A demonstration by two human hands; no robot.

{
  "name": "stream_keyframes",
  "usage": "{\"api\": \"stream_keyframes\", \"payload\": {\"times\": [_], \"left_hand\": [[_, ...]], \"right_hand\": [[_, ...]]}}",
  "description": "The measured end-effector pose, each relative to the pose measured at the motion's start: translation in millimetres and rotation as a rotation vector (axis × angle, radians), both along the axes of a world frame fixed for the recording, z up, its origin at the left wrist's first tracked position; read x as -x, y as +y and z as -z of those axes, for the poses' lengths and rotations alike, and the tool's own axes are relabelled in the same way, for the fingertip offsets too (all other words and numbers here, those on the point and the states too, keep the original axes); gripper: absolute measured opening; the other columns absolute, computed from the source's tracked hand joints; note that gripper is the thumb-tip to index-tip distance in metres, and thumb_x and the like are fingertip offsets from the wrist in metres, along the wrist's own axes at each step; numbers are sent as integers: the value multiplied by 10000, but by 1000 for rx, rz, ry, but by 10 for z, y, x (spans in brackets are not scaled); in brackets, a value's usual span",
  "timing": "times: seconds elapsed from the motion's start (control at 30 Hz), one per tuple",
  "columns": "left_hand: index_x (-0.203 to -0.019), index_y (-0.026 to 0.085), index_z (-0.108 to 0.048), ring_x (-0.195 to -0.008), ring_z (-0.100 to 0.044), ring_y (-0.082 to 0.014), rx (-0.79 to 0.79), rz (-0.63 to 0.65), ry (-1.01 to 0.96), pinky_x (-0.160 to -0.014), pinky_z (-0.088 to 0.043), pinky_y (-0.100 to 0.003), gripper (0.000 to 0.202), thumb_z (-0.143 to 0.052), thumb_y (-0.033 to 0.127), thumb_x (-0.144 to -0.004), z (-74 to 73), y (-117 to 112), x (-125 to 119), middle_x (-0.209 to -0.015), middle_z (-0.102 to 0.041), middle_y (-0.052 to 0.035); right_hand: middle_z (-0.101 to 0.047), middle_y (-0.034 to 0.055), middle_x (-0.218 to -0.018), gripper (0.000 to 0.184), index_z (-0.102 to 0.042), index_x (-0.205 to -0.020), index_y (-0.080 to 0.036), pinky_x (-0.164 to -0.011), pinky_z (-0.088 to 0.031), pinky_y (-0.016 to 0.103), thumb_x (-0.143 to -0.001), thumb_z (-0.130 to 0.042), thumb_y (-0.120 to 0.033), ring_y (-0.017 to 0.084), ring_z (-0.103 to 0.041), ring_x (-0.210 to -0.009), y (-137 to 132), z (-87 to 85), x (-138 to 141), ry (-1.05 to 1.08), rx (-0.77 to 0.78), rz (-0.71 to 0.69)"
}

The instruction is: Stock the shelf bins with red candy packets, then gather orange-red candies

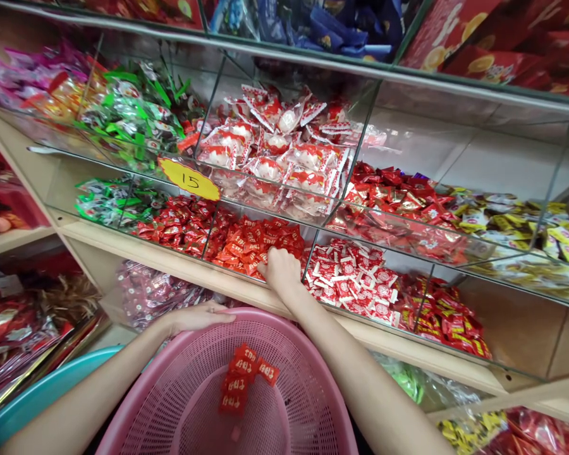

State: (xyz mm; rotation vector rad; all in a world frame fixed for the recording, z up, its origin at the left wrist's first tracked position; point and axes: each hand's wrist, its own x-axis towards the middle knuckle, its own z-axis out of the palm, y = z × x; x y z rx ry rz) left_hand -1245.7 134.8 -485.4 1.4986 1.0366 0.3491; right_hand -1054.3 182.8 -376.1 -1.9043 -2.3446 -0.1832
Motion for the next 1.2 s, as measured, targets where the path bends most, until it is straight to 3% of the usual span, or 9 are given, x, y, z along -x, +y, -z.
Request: {"api": "stream_keyframes", "payload": {"times": [0.3, 0.53, 0.8, 1.03, 1.2], "left_hand": [[-964, 149, -651, -814, -596, -190, 27, -4, -20, -705, -440, -262, 485, -516, 547, -723, -52, -21, -17, -935, -668, -49], [-972, 161, -647, -844, -581, -185, -42, 10, 39, -746, -414, -254, 481, -484, 553, -745, -33, -7, -13, -948, -664, -27], [-972, 173, -648, -871, -572, -178, -87, 24, 72, -789, -395, -250, 479, -459, 559, -759, -27, 6, -12, -969, -660, -18], [-964, 168, -649, -842, -582, -175, -59, 15, 45, -769, -407, -248, 474, -468, 553, -755, -27, -4, -13, -948, -666, -23], [-973, 175, -645, -842, -586, -178, -8, -3, 21, -763, -415, -252, 482, -484, 565, -739, -58, -22, -26, -954, -666, -26]], "right_hand": [[-629, 116, -908, 347, -519, -1012, -169, -637, -407, 285, -828, -388, -432, 239, -604, -838, -103, -76, -24, 45, -66, -1], [-621, 110, -923, 320, -512, -1022, -186, -675, -403, 280, -826, -425, -424, 225, -592, -879, -124, -27, -41, 54, 30, 18], [-632, 99, -869, 323, -492, -1022, -197, -605, -401, 282, -828, -400, -438, 241, -609, -809, -130, -3, -66, 117, -55, 2], [-636, 90, -865, 327, -504, -1032, -213, -608, -390, 277, -825, -405, -446, 237, -606, -807, -146, 24, -72, 144, -34, -7], [-641, 60, -821, 349, -495, -1061, -202, -626, -374, 247, -843, -387, -452, 185, -599, -772, -198, -27, -81, 278, -70, -52]]}}
